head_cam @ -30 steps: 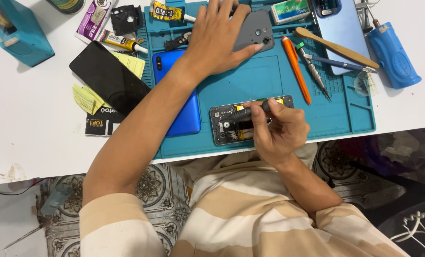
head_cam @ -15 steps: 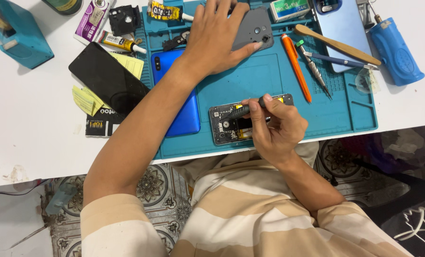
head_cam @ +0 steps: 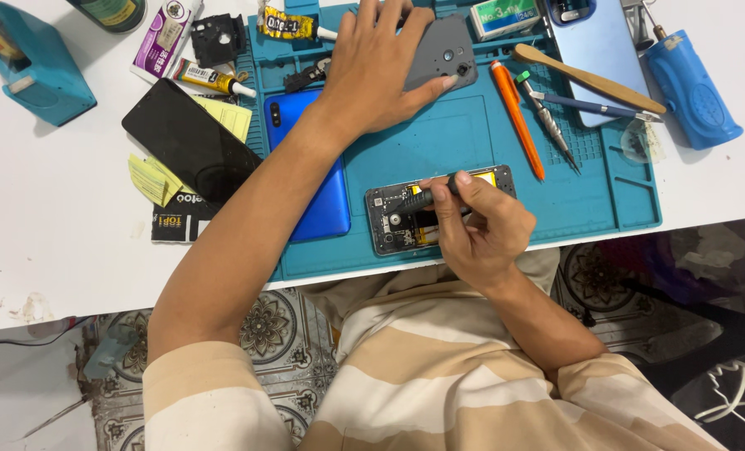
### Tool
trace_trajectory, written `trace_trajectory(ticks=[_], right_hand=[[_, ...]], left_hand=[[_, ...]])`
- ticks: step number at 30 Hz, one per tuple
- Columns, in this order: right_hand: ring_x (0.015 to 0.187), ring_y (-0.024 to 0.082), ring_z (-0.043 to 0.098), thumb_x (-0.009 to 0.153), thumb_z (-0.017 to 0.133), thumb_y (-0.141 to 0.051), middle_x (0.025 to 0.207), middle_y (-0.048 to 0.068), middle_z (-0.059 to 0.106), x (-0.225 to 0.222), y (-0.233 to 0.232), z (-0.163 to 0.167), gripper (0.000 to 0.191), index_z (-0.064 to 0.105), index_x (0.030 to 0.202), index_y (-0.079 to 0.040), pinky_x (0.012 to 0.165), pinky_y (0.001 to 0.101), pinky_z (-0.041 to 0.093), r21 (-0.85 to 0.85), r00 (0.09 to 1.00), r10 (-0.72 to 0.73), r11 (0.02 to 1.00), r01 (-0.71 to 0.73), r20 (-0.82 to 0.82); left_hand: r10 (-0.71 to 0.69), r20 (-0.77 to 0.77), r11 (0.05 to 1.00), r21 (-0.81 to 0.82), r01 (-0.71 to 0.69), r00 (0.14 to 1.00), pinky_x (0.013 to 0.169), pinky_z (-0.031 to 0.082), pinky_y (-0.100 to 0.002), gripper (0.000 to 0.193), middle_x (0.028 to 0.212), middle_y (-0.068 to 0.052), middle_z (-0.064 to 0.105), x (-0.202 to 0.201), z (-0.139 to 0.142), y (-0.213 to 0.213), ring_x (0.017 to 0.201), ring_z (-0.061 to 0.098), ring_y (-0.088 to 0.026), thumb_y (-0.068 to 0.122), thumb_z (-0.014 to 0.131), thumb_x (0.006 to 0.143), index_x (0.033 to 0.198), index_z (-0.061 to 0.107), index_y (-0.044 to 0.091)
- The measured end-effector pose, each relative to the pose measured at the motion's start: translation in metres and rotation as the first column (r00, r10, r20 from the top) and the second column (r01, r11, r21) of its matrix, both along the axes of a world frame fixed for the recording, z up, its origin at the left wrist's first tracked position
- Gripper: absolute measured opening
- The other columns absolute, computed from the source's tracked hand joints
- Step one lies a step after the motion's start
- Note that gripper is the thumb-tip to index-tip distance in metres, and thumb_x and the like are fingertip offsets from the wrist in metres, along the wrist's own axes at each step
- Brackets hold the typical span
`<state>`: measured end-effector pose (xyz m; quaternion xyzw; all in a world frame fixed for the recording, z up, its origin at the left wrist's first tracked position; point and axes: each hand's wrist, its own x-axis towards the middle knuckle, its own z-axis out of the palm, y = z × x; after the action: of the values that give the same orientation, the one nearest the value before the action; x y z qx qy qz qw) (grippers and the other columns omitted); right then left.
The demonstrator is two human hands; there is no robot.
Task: The person repairs a smartphone at a workbench. They use a screwdriver to unscrew and work on the phone's exposed internal board and battery, then fit a blue case onto a phone, press it into place, and clean the phone's edges and screen with a small blue plastic tool and a cloth.
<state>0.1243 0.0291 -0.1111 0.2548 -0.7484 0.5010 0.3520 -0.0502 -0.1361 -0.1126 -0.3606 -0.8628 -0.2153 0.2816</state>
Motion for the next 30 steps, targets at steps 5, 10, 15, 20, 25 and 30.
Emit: trace_trajectory(ticks=[5, 10, 15, 20, 25, 30], right_hand=[[0.089, 0.030, 0.078, 0.103, 0.070, 0.011, 0.102, 0.017, 0.072, -0.002, 0.003, 0.005, 0.039, 0.051, 0.133, -0.004, 0.069, 0.0328, 0.064, 0.108, 0.993, 0.032, 0.994, -0.020, -0.112], [0.082, 0.029, 0.074, 0.094, 0.075, 0.011, 0.104, 0.019, 0.074, -0.007, 0.006, 0.020, 0.056, 0.048, 0.139, -0.010, 0.069, 0.0345, 0.060, 0.212, 0.977, 0.179, 0.965, -0.152, -0.114], [0.094, 0.034, 0.074, 0.092, 0.073, 0.012, 0.112, 0.019, 0.071, -0.013, 0.003, 0.029, 0.065, 0.042, 0.143, -0.013, 0.078, 0.0382, 0.060, 0.267, 0.941, 0.335, 0.913, -0.309, -0.055], [0.094, 0.032, 0.073, 0.096, 0.071, 0.012, 0.112, 0.017, 0.070, -0.011, 0.001, 0.030, 0.063, 0.041, 0.145, -0.013, 0.078, 0.0379, 0.059, 0.245, 0.938, 0.348, 0.910, -0.335, -0.011], [0.101, 0.032, 0.071, 0.098, 0.067, 0.012, 0.120, 0.019, 0.069, -0.013, 0.005, 0.028, 0.058, 0.044, 0.146, -0.012, 0.083, 0.0399, 0.059, 0.297, 0.915, 0.402, 0.871, -0.393, 0.032], [0.096, 0.030, 0.066, 0.090, 0.076, 0.007, 0.114, 0.013, 0.064, -0.014, 0.009, 0.032, 0.055, 0.059, 0.137, -0.017, 0.082, 0.0393, 0.054, 0.320, 0.904, 0.417, 0.847, -0.425, 0.098]], left_hand=[[0.012, -0.036, 1.000, 0.006, -0.012, 0.999, 0.090, 0.039, -0.048, 0.065, 0.125, -0.014, 0.051, -0.001, 0.000, 0.004, 0.118, 0.046, -0.033, 0.053, 0.084, 0.094, 0.131, 0.057, 0.007], [0.008, 0.009, 1.000, -0.004, -0.008, 1.000, 0.088, 0.038, -0.048, 0.064, 0.124, -0.015, 0.051, -0.002, -0.001, 0.007, 0.118, 0.046, -0.033, 0.052, 0.084, 0.094, 0.131, 0.058, 0.007], [0.007, -0.001, 1.000, 0.003, -0.007, 1.000, 0.088, 0.038, -0.048, 0.065, 0.128, -0.015, 0.051, -0.001, -0.002, 0.007, 0.118, 0.046, -0.034, 0.052, 0.084, 0.094, 0.133, 0.056, 0.007], [0.013, -0.026, 1.000, 0.003, -0.013, 1.000, 0.088, 0.038, -0.048, 0.066, 0.128, -0.014, 0.051, 0.001, -0.001, 0.006, 0.119, 0.046, -0.034, 0.052, 0.084, 0.094, 0.133, 0.056, 0.008], [0.004, 0.034, 1.000, -0.006, -0.003, 0.999, 0.088, 0.038, -0.048, 0.065, 0.125, -0.014, 0.051, -0.001, 0.000, 0.006, 0.119, 0.047, -0.034, 0.052, 0.084, 0.094, 0.133, 0.056, 0.008], [0.014, -0.007, 1.000, -0.014, -0.014, 1.000, 0.088, 0.038, -0.049, 0.065, 0.129, -0.015, 0.050, -0.003, -0.002, 0.007, 0.118, 0.047, -0.034, 0.053, 0.083, 0.096, 0.134, 0.056, 0.008]])
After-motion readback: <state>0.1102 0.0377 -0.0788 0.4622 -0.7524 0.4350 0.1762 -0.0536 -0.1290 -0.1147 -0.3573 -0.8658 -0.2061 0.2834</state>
